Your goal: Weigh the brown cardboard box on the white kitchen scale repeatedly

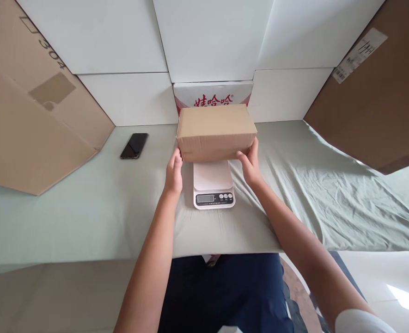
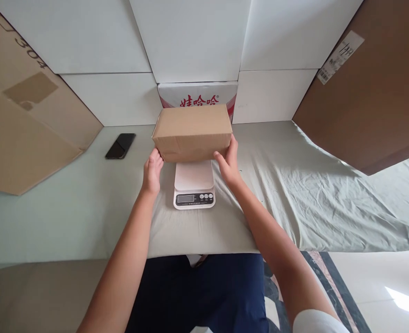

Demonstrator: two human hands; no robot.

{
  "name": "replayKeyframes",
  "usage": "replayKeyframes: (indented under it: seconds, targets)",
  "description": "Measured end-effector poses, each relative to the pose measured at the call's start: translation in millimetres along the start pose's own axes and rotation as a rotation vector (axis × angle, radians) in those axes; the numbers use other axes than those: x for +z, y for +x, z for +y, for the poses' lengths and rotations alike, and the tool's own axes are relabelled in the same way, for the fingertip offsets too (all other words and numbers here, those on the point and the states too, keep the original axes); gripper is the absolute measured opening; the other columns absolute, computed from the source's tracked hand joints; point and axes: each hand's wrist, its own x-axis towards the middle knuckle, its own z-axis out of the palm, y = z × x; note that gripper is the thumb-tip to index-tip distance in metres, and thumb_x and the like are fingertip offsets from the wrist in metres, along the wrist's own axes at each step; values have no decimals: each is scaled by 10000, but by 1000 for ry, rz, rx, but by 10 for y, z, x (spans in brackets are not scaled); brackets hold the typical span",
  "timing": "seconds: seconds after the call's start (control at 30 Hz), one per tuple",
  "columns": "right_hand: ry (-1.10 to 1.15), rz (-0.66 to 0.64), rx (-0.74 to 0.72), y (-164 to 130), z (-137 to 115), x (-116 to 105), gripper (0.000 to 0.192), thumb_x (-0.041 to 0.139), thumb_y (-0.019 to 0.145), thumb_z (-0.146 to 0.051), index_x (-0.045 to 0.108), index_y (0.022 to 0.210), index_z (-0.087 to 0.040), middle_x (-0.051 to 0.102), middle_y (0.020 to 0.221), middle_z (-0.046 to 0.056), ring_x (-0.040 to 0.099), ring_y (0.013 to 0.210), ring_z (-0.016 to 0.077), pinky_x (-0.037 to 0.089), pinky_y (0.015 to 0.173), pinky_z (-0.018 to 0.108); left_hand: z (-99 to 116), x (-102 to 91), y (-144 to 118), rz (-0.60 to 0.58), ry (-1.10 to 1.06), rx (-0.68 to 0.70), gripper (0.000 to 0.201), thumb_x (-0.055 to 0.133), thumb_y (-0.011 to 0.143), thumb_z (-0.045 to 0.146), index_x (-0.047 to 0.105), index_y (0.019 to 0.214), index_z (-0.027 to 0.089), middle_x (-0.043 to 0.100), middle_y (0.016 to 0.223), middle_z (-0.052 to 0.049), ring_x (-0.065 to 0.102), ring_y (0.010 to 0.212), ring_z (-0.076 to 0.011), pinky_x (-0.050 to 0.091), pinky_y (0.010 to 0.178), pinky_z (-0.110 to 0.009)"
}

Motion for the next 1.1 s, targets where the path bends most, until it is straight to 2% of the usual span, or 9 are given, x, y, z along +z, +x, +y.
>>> replayKeyframes:
  seconds: [0.1,0.2,0.37,0.47,0.63,0.87,1.1]
  targets:
    - [50,-11,38,-351,-129,-88,633,607,872,-553,346,1401,-325,450,1508,91,461,1429,292,380,1231,522,105,-35,-388,-11,10,0,810,478,872,800,555,1486,278,485,1626,-92,334,1573,-315,284,1290,-436]
    - [51,21,71,-625,-177,-116,610,597,872,-573,341,1369,-329,467,1473,94,461,1425,295,419,1199,525,122,-92,-737,13,19,-9,848,495,843,819,549,1486,269,519,1594,-128,377,1550,-347,306,1280,-483]
    - [79,-33,64,-774,-217,-47,746,614,868,-588,270,1485,-349,495,1483,90,498,1405,282,421,1216,516,107,-167,-1044,92,28,-9,817,485,848,809,535,1491,307,549,1564,-132,443,1511,-359,373,1243,-517]
    - [108,-67,67,-761,-216,-12,784,621,871,-586,269,1537,-365,483,1539,75,497,1419,277,420,1228,502,98,-172,-1053,97,27,-7,803,483,850,807,538,1488,322,545,1569,-121,428,1520,-360,365,1248,-522]
    - [147,-37,70,-731,-180,-20,744,614,887,-547,308,1544,-375,518,1529,56,467,1461,266,409,1241,494,63,-145,-968,42,-2,-1,776,502,863,780,544,1485,318,556,1560,-119,451,1508,-346,346,1259,-507]
    - [132,-25,101,-734,-140,-33,714,597,895,-518,317,1538,-382,490,1552,49,446,1471,266,399,1248,516,39,-143,-943,38,2,-56,771,497,878,758,523,1505,310,491,1618,-110,413,1533,-335,344,1261,-493]
    - [144,-22,127,-739,-158,-16,730,597,892,-509,309,1548,-371,440,1604,38,442,1471,277,395,1252,524,53,-137,-941,14,-6,-48,754,498,908,723,500,1528,294,444,1652,-95,352,1568,-305,295,1288,-446]
